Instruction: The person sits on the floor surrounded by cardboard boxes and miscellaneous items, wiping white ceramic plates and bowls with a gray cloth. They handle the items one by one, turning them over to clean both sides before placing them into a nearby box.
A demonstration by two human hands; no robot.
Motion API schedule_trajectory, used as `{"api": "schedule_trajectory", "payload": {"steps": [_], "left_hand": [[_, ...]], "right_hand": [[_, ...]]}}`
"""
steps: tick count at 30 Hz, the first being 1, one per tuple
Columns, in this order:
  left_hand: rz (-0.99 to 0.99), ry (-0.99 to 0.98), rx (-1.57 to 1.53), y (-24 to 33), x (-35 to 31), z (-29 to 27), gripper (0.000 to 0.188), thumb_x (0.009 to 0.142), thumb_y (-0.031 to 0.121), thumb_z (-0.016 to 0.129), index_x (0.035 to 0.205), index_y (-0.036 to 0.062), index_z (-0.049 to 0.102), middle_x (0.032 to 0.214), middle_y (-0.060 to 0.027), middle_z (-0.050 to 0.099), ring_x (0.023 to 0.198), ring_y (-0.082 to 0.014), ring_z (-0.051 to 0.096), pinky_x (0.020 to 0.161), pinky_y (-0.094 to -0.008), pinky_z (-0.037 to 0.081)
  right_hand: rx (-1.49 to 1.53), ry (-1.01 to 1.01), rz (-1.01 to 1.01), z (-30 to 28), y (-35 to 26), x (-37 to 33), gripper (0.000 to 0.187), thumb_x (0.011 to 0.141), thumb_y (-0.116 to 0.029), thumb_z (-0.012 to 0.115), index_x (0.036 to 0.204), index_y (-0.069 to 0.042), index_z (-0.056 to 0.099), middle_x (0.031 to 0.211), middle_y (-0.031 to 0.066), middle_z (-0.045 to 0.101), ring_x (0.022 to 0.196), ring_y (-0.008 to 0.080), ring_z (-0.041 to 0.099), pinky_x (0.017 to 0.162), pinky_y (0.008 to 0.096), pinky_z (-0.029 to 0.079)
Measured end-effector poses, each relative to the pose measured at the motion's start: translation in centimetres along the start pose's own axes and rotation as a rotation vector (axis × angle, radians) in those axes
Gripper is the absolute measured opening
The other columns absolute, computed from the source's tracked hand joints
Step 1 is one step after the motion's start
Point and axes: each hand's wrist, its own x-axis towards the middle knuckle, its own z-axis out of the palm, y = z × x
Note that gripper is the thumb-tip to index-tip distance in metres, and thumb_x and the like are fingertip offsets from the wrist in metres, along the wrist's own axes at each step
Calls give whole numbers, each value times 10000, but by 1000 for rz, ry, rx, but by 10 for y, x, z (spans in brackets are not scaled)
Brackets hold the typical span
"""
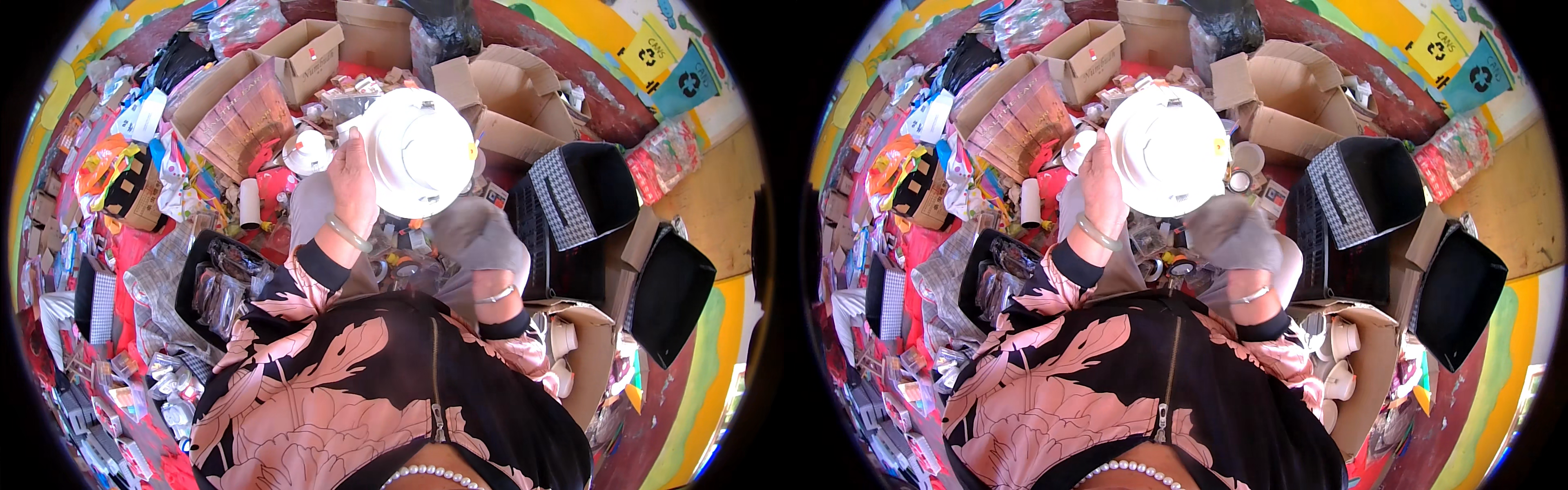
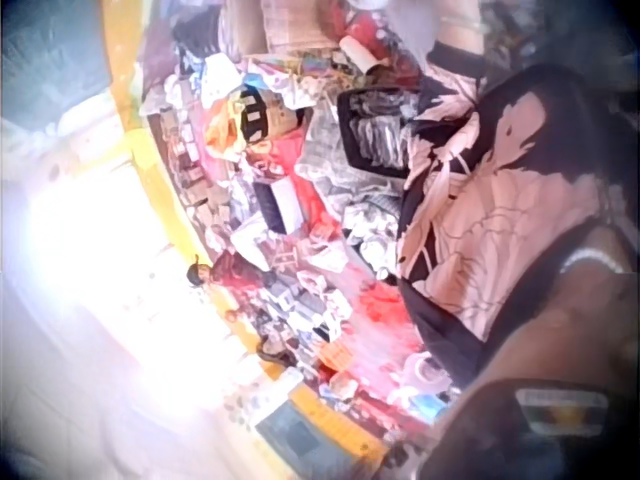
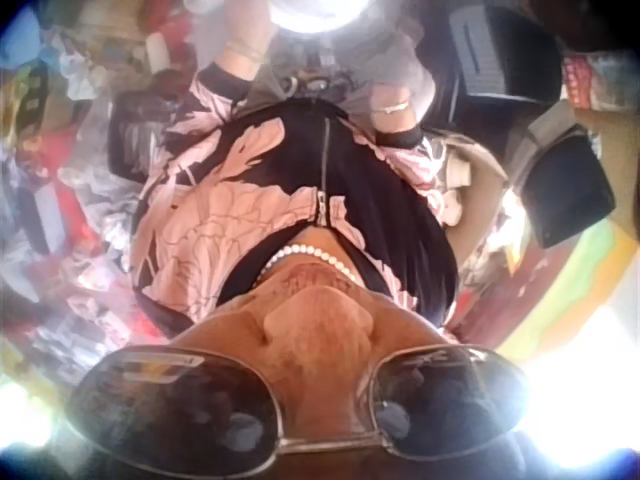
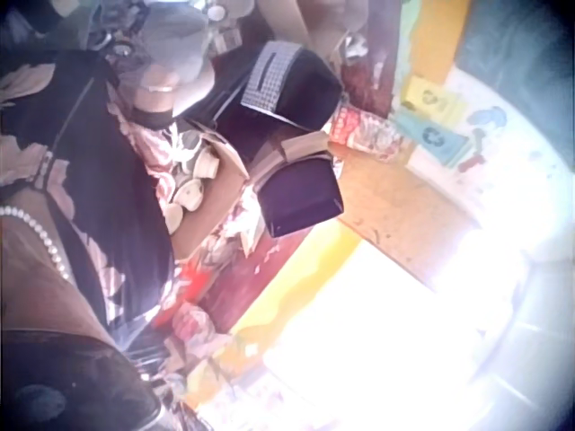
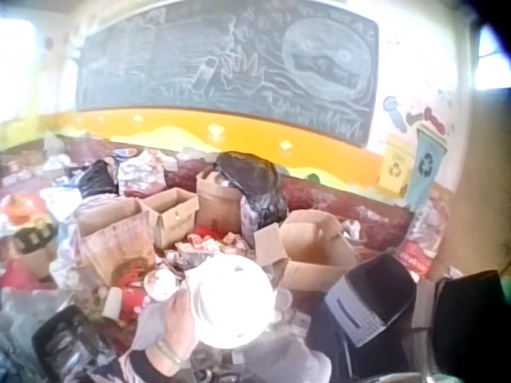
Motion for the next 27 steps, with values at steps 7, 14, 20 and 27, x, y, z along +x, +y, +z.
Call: {"api": "schedule_trajectory", "payload": {"steps": [7,14,20,27], "left_hand": [[197,-118,411,-6,0,-8,377,970,291,476,905,-51,623,771,-23,610,699,-69,514,623,-222,436],[457,-348,673,18,-54,27,312,950,211,500,743,-18,545,573,-94,502,509,-193,448,499,-319,386],[795,-480,765,30,-66,31,204,919,148,527,772,8,546,610,-147,516,515,-334,509,482,-370,400],[849,-509,745,26,-69,35,182,902,127,548,763,9,543,605,-138,523,519,-319,527,477,-360,403]], "right_hand": [[-664,-18,-804,39,-28,-24,459,930,-139,425,1363,-13,346,1358,127,397,1217,202,426,1024,325,342],[-1638,-269,-1354,51,-2,-37,631,765,-190,654,1324,-41,405,1426,320,223,1315,506,222,1064,529,232],[-1563,-135,-1239,76,-16,-49,643,784,-209,658,1322,0,375,1402,299,273,1311,448,270,1072,462,243],[-1213,-57,-934,75,-22,-45,599,850,-293,606,1311,13,375,1329,248,381,1242,380,367,1058,418,264]]}}
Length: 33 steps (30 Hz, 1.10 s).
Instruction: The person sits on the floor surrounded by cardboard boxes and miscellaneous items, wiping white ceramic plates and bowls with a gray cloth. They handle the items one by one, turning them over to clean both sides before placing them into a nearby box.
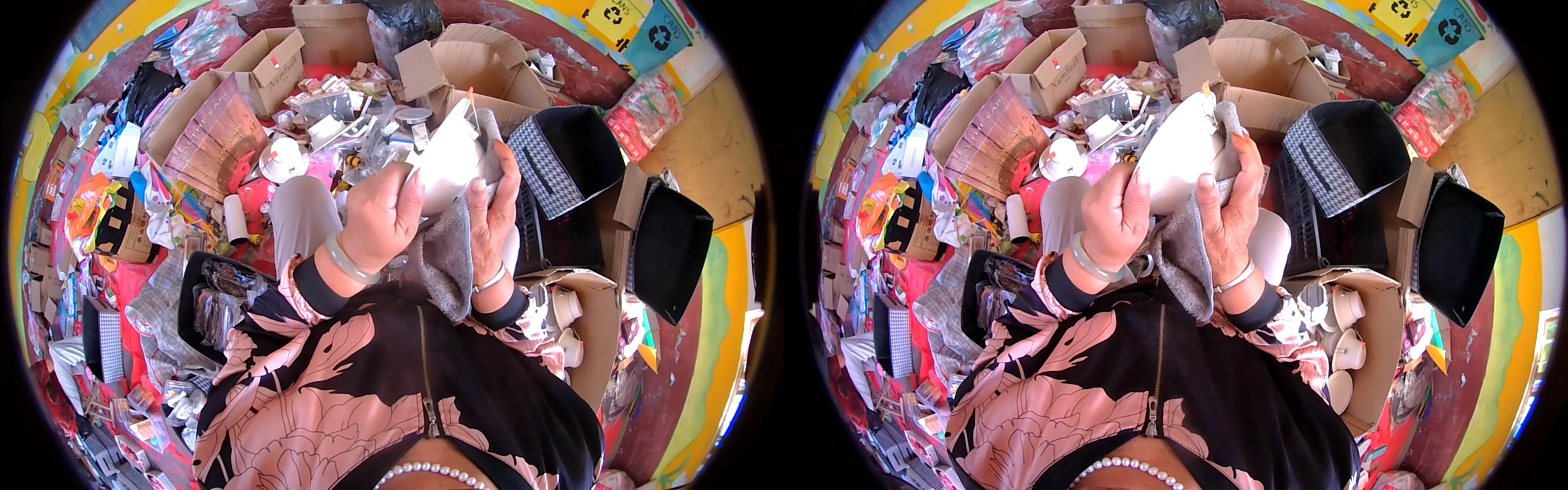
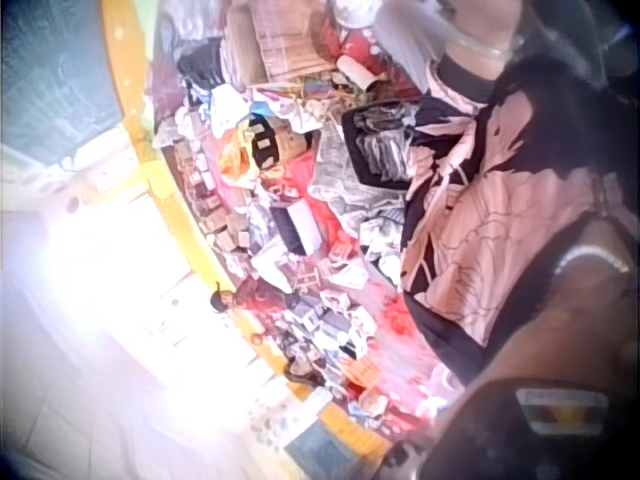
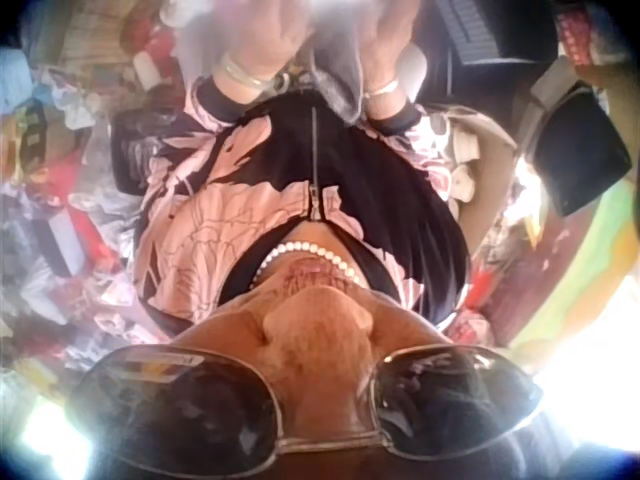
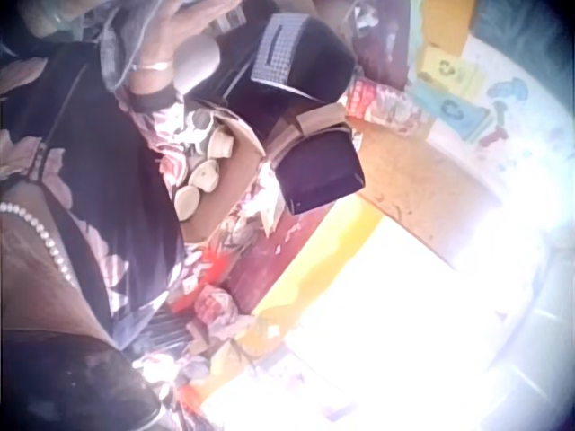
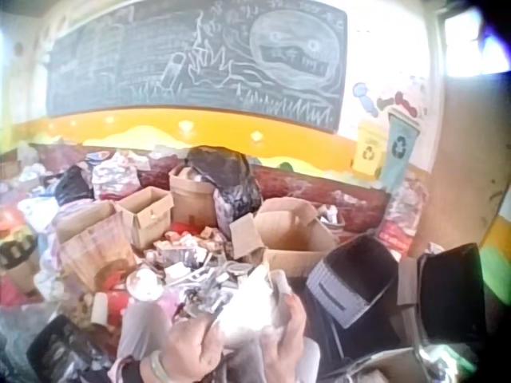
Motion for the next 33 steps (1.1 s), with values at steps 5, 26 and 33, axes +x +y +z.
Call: {"api": "schedule_trajectory", "payload": {"steps": [5,26,33], "left_hand": [[-175,66,-73,-2,6,-2,258,927,171,531,728,7,550,579,-128,521,481,-265,494,474,-335,397],[-331,115,-134,-32,-2,-26,326,968,203,470,759,-36,545,574,-28,452,557,-72,376,499,-258,357],[49,26,50,-10,-6,-24,168,892,109,548,780,-8,592,635,-131,576,533,-291,556,491,-338,422]], "right_hand": [[-361,34,-453,6,1,-9,534,802,-278,656,1251,-39,491,1403,246,312,1287,481,286,1053,505,268],[180,218,178,-60,16,11,434,978,-242,389,1328,14,414,1316,134,469,1211,232,440,1048,342,308],[-31,-146,11,-15,-8,-5,377,984,-239,373,1246,12,476,1259,172,507,1210,301,453,1032,357,306]]}}
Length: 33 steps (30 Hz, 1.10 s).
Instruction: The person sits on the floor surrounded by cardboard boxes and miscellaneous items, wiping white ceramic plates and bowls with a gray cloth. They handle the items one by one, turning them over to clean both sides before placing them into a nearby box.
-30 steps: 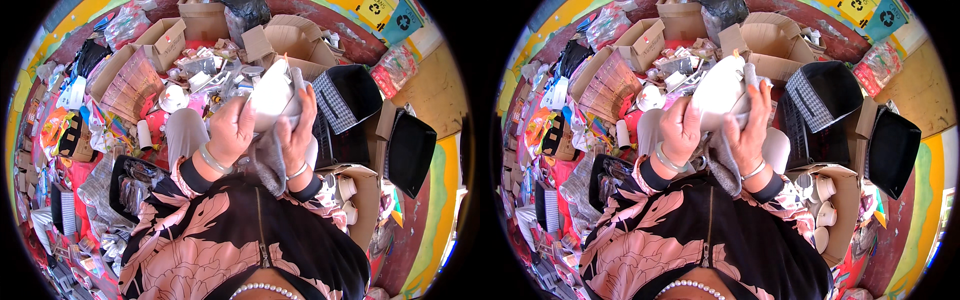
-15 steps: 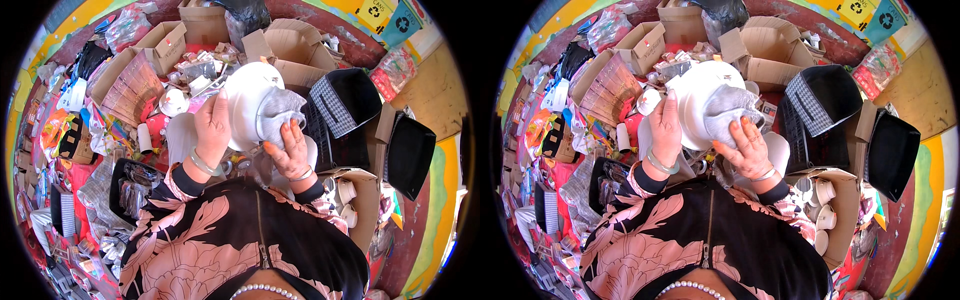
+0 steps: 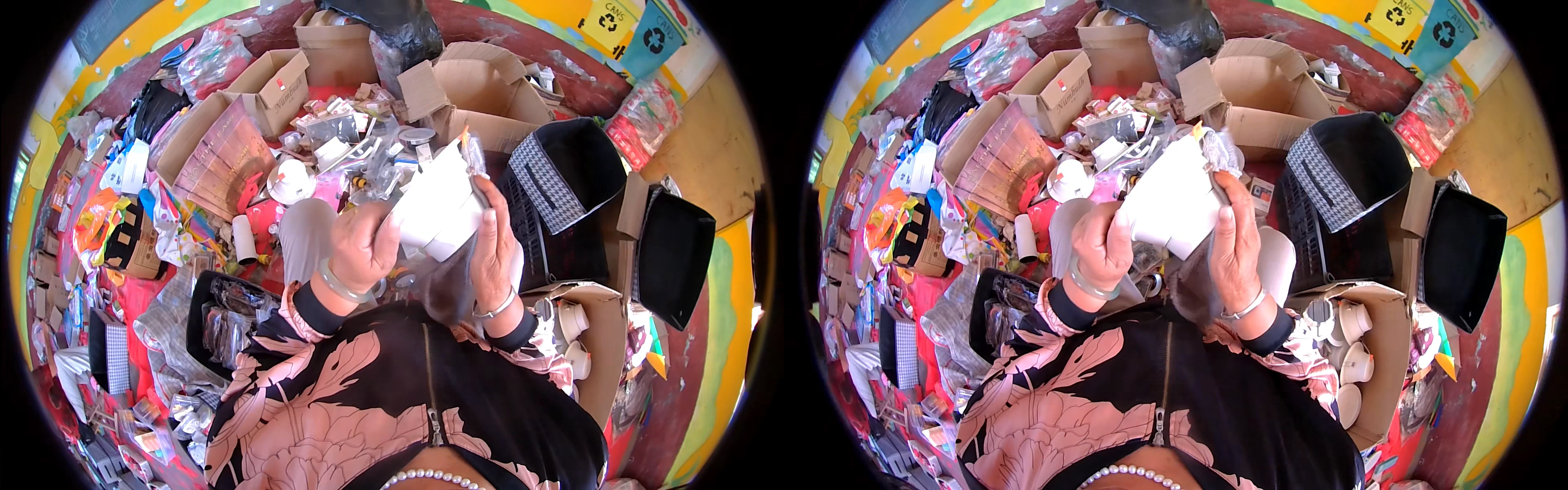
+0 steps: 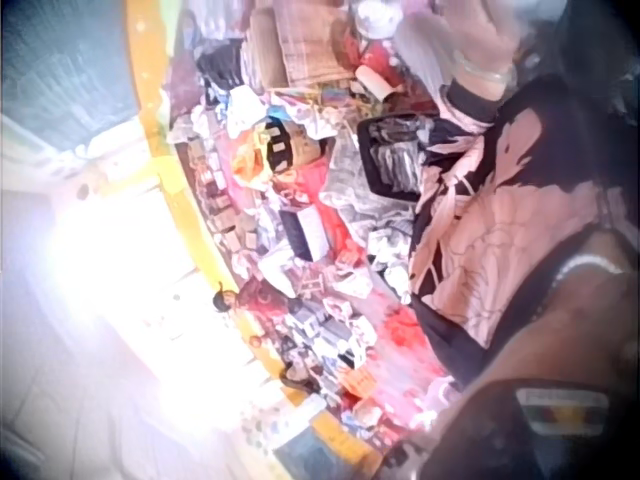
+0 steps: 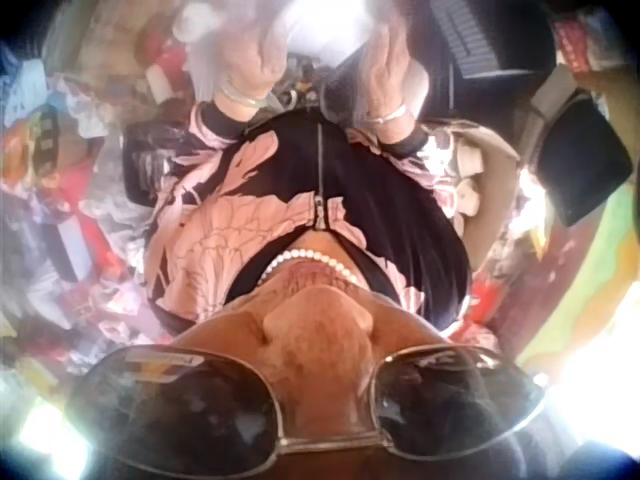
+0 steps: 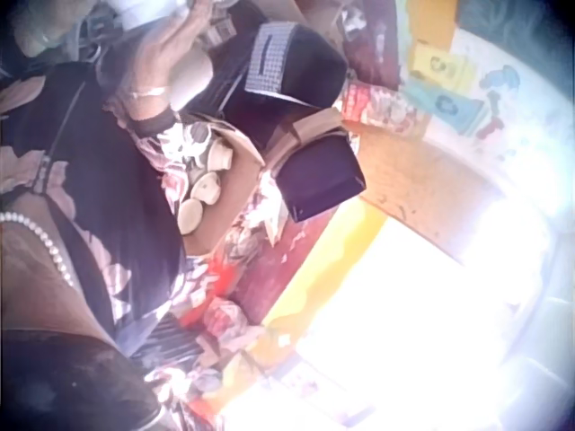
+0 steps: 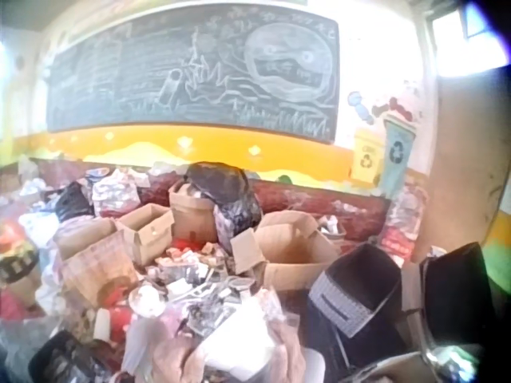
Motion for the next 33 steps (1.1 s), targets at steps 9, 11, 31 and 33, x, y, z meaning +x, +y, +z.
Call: {"api": "schedule_trajectory", "payload": {"steps": [9,11,31,33], "left_hand": [[-217,-55,-62,5,-7,3,192,900,124,548,763,-4,585,623,-134,560,522,-281,539,492,-349,413],[-294,-113,-111,6,-5,8,208,908,139,547,763,-6,581,620,-137,555,520,-279,535,493,-347,411],[-185,-126,-37,-12,-16,4,176,892,115,557,761,-2,573,618,-142,542,524,-300,538,495,-343,416],[-41,-119,-1,-11,-13,4,182,893,115,558,759,-6,574,615,-140,540,517,-282,535,494,-337,415]], "right_hand": [[-427,12,-670,7,-7,-11,274,775,-53,541,1029,24,609,1038,184,616,1032,337,590,974,457,393],[-457,-246,-913,12,-16,-14,345,713,-54,564,1049,13,605,1051,181,612,1059,323,581,977,448,402],[-487,-206,-541,20,-17,8,410,690,56,516,1094,7,568,1021,157,637,1048,293,590,1000,435,376],[-450,-136,-265,11,-19,18,402,689,58,511,1082,-4,573,1011,152,637,1032,305,591,1016,440,356]]}}
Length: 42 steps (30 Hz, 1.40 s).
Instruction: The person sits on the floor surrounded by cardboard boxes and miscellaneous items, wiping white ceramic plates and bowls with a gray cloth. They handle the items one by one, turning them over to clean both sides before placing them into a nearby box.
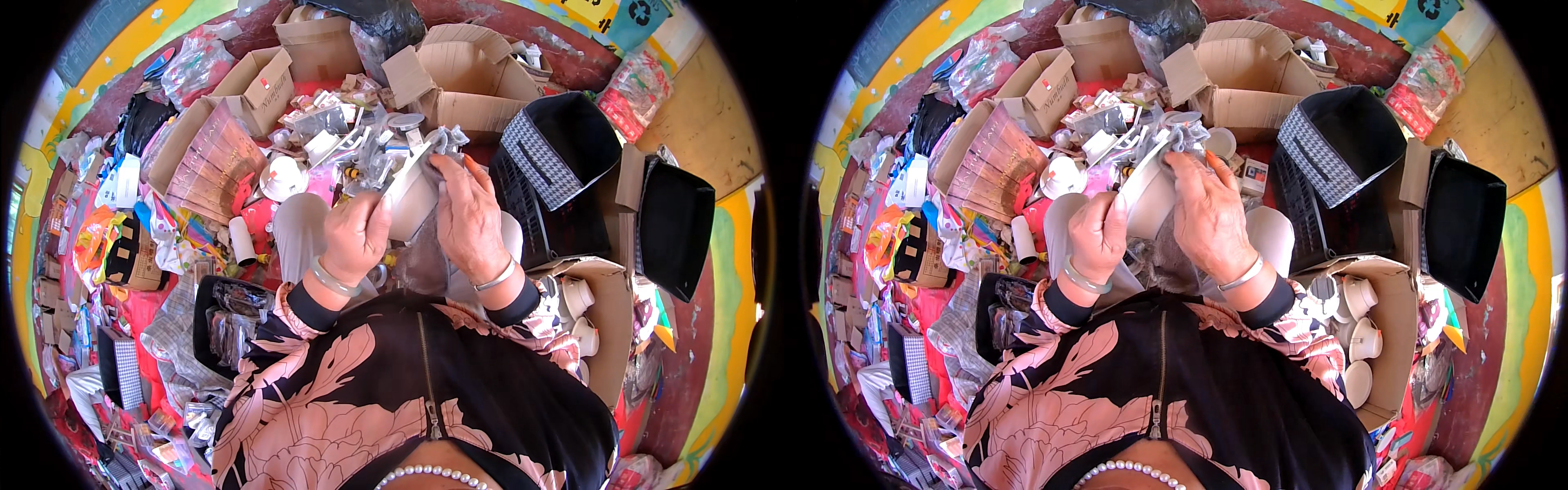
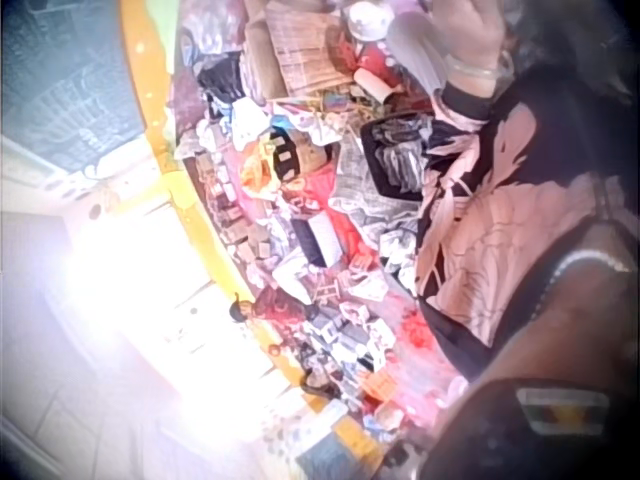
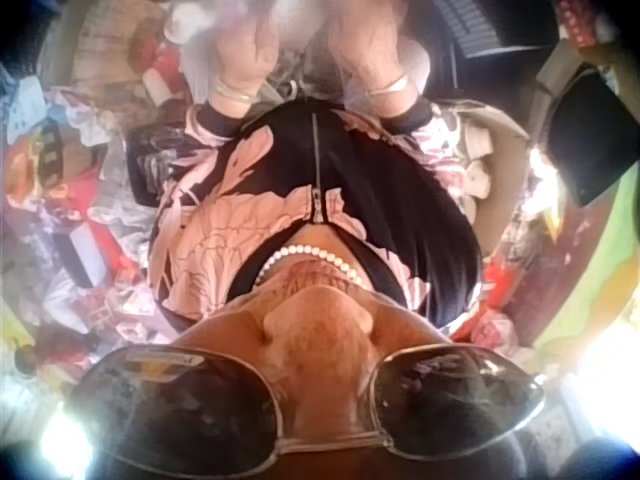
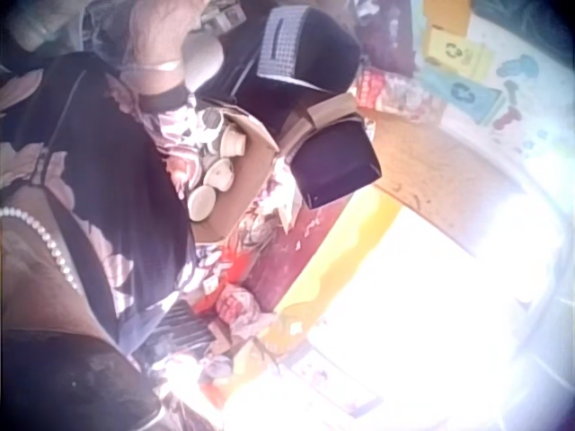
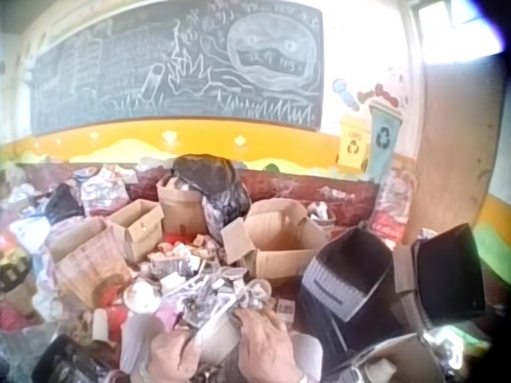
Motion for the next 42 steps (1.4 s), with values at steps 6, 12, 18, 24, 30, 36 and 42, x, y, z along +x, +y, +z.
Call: {"api": "schedule_trajectory", "payload": {"steps": [6,12,18,24,30,36,42], "left_hand": [[-222,17,-53,-23,-4,6,224,911,146,540,750,-6,578,587,-138,526,498,-268,520,480,-324,400],[-447,120,-223,-43,-4,-5,360,962,240,488,754,-37,587,558,-19,498,557,-59,414,486,-269,376],[-588,267,-545,-52,3,-17,364,961,283,490,885,-50,617,763,-17,594,713,-57,504,631,-233,426],[-785,251,-761,-47,4,-27,432,973,319,420,1051,-70,591,941,-83,643,817,-149,622,749,-283,495],[-508,-90,-445,-82,-18,-36,430,976,328,347,1143,-34,506,1025,-137,631,912,-217,632,760,-325,521],[-776,-17,-705,-52,-9,-25,345,971,254,433,891,-12,637,802,-23,629,715,-82,574,640,-232,455],[-861,-59,-658,-59,-27,-21,375,972,276,445,829,-10,642,744,15,596,670,-41,523,585,-199,416]], "right_hand": [[297,-80,-366,8,-7,-15,261,766,22,488,1005,-11,586,989,130,635,931,270,623,844,380,474],[1107,598,631,-46,59,-13,257,943,-215,420,1019,-37,588,964,113,605,866,263,610,816,354,483],[1782,390,831,-36,153,-69,379,895,-359,485,1125,-67,563,1143,145,596,1007,336,585,774,470,505],[1878,316,597,-19,119,-34,364,900,-304,526,1151,-40,543,1229,106,549,1075,283,559,859,432,487],[1872,-54,753,-9,100,-15,465,930,-310,503,1268,10,473,1281,146,511,1133,265,535,990,378,414],[850,-337,442,5,43,8,411,897,-327,567,1184,-34,548,1006,93,649,886,162,611,753,272,474],[1047,-285,892,28,65,-17,178,850,-239,658,901,-69,653,846,21,641,767,105,597,670,266,478]]}}
